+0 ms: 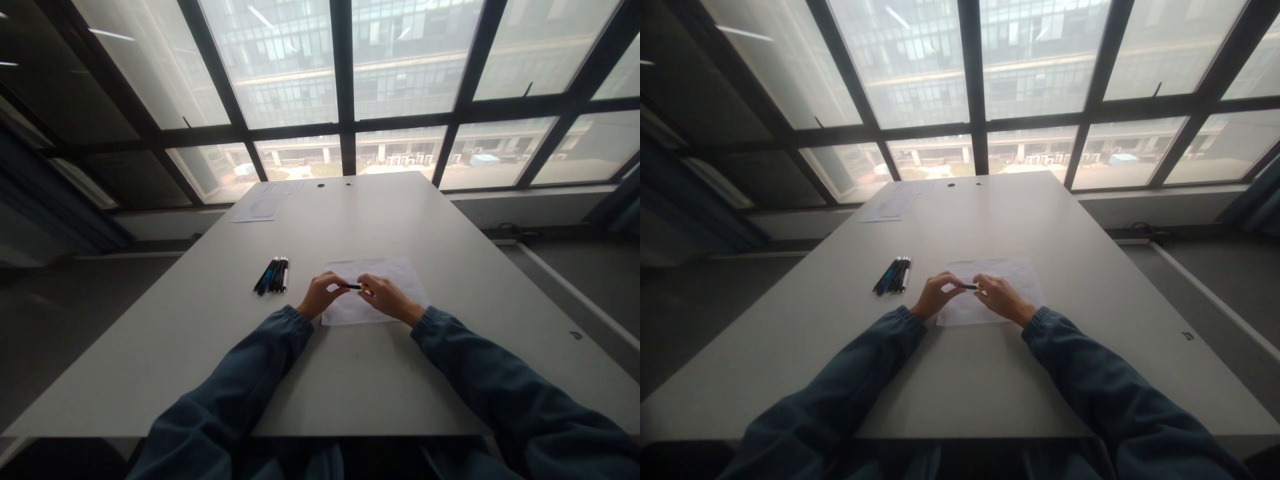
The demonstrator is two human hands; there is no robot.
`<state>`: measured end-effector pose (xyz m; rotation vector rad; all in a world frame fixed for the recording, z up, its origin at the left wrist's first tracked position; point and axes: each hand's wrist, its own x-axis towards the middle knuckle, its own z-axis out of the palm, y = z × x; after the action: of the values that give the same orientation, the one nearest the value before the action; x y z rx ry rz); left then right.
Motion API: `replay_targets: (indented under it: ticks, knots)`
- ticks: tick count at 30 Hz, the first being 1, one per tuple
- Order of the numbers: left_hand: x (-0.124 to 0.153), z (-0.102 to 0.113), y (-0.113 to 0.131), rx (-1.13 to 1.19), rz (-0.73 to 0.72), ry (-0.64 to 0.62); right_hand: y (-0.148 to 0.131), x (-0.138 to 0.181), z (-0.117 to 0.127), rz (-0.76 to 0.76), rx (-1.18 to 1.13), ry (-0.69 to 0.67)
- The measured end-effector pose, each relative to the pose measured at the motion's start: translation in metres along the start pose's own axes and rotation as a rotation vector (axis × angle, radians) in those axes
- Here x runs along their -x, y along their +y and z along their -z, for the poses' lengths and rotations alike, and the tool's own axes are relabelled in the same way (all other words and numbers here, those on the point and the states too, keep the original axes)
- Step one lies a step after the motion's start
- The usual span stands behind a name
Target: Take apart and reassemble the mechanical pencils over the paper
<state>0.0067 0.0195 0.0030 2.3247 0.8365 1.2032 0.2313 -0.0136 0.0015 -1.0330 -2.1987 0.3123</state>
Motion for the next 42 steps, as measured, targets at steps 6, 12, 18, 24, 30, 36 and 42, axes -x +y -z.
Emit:
replay_targets:
  ticks: [6, 12, 18, 24, 30, 36, 42]
  knots:
    - [0.0001, -0.0006, -0.0006, -0.004, -0.002, 0.005, 0.0008, 0.0003, -0.0005, -0.011, 0.043, 0.011]
    - [0.0004, -0.0008, -0.0012, -0.005, -0.002, 0.004, 0.0002, 0.0002, 0.0007, 0.004, 0.082, 0.004]
    - [0.0002, -0.0009, -0.0011, 0.037, 0.036, -0.018, 0.0005, 0.0001, -0.0002, 0.003, 0.047, 0.015]
    - [-0.0001, -0.0005, -0.0036, -0.003, 0.132, -0.018, 0.0013, 0.001, 0.0014, -0.01, 0.06, 0.021]
    - [-0.0007, 0.0003, -0.0032, -0.091, 0.061, -0.025, 0.0011, 0.0009, 0.0013, 0.0, 0.077, 0.015]
    - [-0.0019, -0.0001, -0.0003, -0.058, 0.024, -0.001, 0.0014, 0.0012, 0.0011, -0.009, 0.092, 0.013]
    - [-0.0004, -0.0002, -0.0018, -0.056, 0.046, 0.066, 0.0058, 0.002, 0.0008, -0.036, 0.056, 0.051]
